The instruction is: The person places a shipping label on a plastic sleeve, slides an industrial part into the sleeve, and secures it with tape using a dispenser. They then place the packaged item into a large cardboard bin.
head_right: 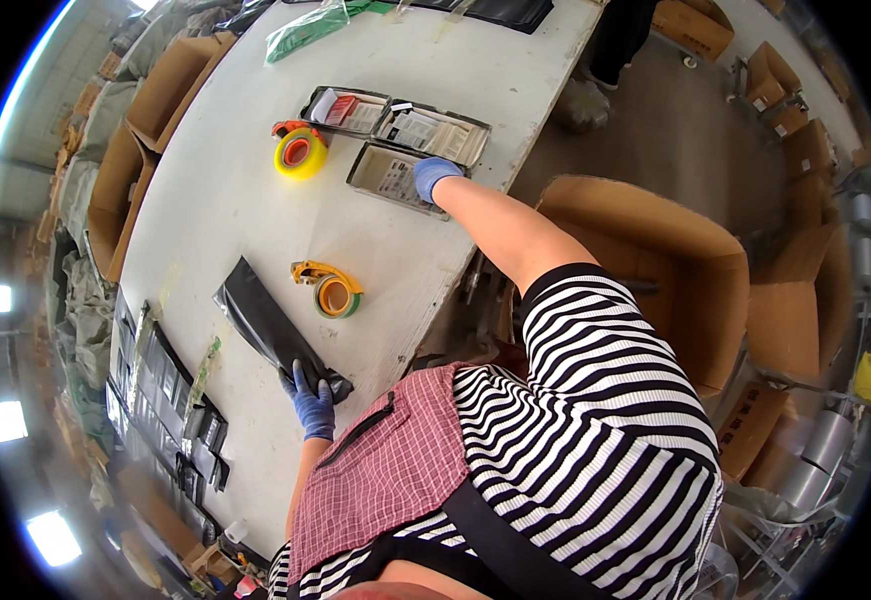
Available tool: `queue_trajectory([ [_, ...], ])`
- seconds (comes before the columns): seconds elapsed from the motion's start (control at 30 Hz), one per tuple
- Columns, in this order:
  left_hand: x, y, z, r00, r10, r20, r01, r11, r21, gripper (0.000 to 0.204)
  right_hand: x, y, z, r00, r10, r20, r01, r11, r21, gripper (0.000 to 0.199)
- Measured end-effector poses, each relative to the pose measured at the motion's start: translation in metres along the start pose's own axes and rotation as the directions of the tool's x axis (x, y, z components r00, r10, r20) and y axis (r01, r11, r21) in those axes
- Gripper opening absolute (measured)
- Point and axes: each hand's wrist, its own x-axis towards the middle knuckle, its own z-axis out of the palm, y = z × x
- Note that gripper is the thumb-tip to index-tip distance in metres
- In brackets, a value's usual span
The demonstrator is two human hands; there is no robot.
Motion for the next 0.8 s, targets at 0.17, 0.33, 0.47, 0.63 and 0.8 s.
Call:
queue_trajectory([
  [0.17,0.004,0.004,-0.002,1.000,0.010,0.016,-0.010,1.000,0.001,0.075,0.011,0.010,0.012,0.991,-0.009,-0.136,0.016,0.998,0.053,0.019],
  [0.33,0.002,0.003,-0.004,1.000,0.005,0.015,-0.005,1.000,-0.011,0.075,0.001,0.002,0.010,0.994,-0.046,-0.098,0.051,0.998,0.046,0.022],
  [0.47,0.003,0.004,-0.002,1.000,0.004,0.031,-0.003,1.000,-0.011,0.075,-0.002,-0.001,-0.001,0.999,0.005,-0.050,-0.002,0.998,0.059,0.023],
  [0.63,0.003,0.002,-0.001,1.000,0.010,0.028,-0.010,1.000,0.008,0.076,0.006,0.001,0.005,0.997,0.017,-0.081,-0.007,0.993,0.115,0.021],
  [0.8,0.003,0.001,-0.002,1.000,0.008,0.026,-0.008,1.000,-0.002,0.076,0.005,0.008,0.005,0.994,-0.042,-0.098,0.047,0.998,0.052,0.023],
])
